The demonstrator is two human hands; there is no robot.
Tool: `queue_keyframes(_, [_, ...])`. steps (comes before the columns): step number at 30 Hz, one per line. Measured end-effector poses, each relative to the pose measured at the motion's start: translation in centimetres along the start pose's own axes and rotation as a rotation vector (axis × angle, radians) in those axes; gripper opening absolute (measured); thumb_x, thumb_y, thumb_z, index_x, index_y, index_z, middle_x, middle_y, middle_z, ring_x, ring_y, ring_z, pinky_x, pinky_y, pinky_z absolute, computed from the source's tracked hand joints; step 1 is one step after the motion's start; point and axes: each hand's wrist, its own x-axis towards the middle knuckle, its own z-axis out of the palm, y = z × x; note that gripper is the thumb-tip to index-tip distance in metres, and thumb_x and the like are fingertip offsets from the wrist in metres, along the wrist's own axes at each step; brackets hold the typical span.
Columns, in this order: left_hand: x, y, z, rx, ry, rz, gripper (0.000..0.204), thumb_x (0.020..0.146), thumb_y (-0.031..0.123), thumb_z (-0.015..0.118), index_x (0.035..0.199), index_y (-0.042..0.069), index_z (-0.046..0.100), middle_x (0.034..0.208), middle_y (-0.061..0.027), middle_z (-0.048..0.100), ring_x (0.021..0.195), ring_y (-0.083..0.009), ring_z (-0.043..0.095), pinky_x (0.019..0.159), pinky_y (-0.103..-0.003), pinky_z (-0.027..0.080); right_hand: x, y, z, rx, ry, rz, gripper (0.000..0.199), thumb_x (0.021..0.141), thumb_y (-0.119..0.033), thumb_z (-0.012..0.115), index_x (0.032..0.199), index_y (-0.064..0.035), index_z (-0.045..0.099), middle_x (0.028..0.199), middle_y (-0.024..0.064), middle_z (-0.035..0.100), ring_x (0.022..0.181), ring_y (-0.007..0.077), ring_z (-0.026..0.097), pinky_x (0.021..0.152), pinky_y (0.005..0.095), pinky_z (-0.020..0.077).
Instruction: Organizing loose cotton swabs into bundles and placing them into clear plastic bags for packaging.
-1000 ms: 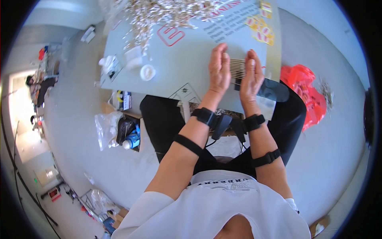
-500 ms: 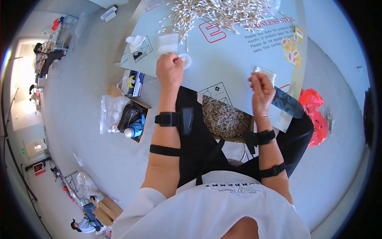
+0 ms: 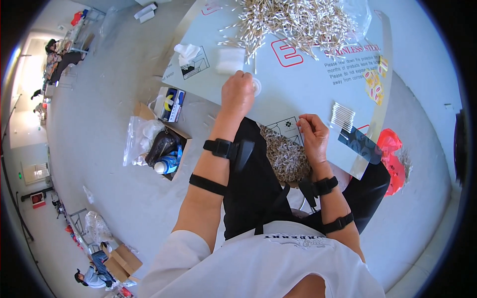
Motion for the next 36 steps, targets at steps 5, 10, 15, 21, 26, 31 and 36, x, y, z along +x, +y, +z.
queue_keyframes(5, [1.6, -2.6, -1.9, -0.25, 0.143, -0.041, 0.01, 0.076, 0.0, 0.066, 0.081, 0.004, 0.059, 0.083, -0.0133, 0.06, 0.078, -0.0378, 0.06, 0.068, -0.046, 0.048, -0.1, 0.2, -0.5, -0.006, 0.021, -0.004, 0.009, 0.094, -0.005, 0.059, 0.096, 0.0012, 0.065, 0.077, 0.0008, 0.064, 0.068, 0.0045, 0.053, 0.061, 0.0201, 0.044])
queue_keyframes(10, [3.3, -6.3, -0.9, 0.005, 0.154, 0.116, 0.009, 0.076, -0.001, 0.066, 0.083, 0.005, 0.067, 0.083, -0.0126, 0.06, 0.083, -0.0358, 0.059, 0.076, -0.044, 0.049, -0.6, -0.3, -0.7, -0.042, 0.018, 0.023, 0.009, 0.094, -0.005, 0.059, 0.096, 0.0013, 0.065, 0.078, 0.0015, 0.064, 0.069, 0.0051, 0.053, 0.063, 0.0205, 0.0446])
queue_keyframes(15, [3.8, -7.7, -0.2, -0.058, 0.129, 0.177, 0.009, 0.077, 0.0, 0.065, 0.082, 0.005, 0.068, 0.085, -0.0105, 0.064, 0.083, -0.034, 0.06, 0.075, -0.042, 0.051, -1.1, 0.0, -1.5, -0.059, 0.071, 0.032, 0.009, 0.093, -0.005, 0.059, 0.096, 0.001, 0.065, 0.078, 0.0022, 0.065, 0.07, 0.0062, 0.055, 0.064, 0.0217, 0.0459])
queue_keyframes(21, [4.7, -7.8, -0.3, -0.282, 0.096, -0.1, 0.002, 0.074, 0.003, 0.069, 0.075, 0.001, 0.067, 0.077, -0.012, 0.066, 0.071, -0.0297, 0.063, 0.068, -0.038, 0.051, -1.4, 0.1, -2.0, -0.028, 0.107, 0.026, 0.009, 0.093, -0.006, 0.059, 0.095, 0.0008, 0.065, 0.078, 0.0025, 0.065, 0.07, 0.0072, 0.056, 0.064, 0.0224, 0.0469])
queue_keyframes(26, [5.5, -8.9, -1.1, -0.303, -0.01, -0.178, 0.01, 0.071, 0.007, 0.074, 0.073, 0.001, 0.068, 0.075, -0.0114, 0.066, 0.067, -0.0218, 0.064, 0.065, -0.034, 0.05, -1.5, 0.2, -2.6, 0.032, 0.087, 0.051, 0.008, 0.091, -0.004, 0.06, 0.094, 0.002, 0.065, 0.077, 0.0032, 0.065, 0.068, 0.0074, 0.056, 0.063, 0.0223, 0.0466])
queue_keyframes(31, [6.4, -9.0, -2.5, -0.348, 0.209, -0.169, 0.005, 0.078, 0.007, 0.073, 0.079, 0.002, 0.071, 0.07, -0.0025, 0.067, 0.064, -0.0094, 0.058, 0.063, -0.027, 0.049, -1.4, 0.0, -3.2, 0.061, 0.099, 0.051, 0.008, 0.089, -0.003, 0.061, 0.092, 0.0026, 0.065, 0.076, 0.003, 0.065, 0.067, 0.0073, 0.055, 0.062, 0.0222, 0.0459])
queue_keyframes(36, [6.7, -3.8, -5.7, -0.432, 0.48, -0.142, 0.006, 0.08, 0.005, 0.07, 0.083, 0.001, 0.067, 0.068, -0.0054, 0.063, 0.064, -0.0137, 0.057, 0.063, -0.028, 0.048, -1.8, -1.4, -4.2, 0.099, 0.127, 0.066, 0.008, 0.089, -0.003, 0.061, 0.091, 0.003, 0.065, 0.076, 0.0026, 0.065, 0.067, 0.007, 0.056, 0.061, 0.0219, 0.0454])
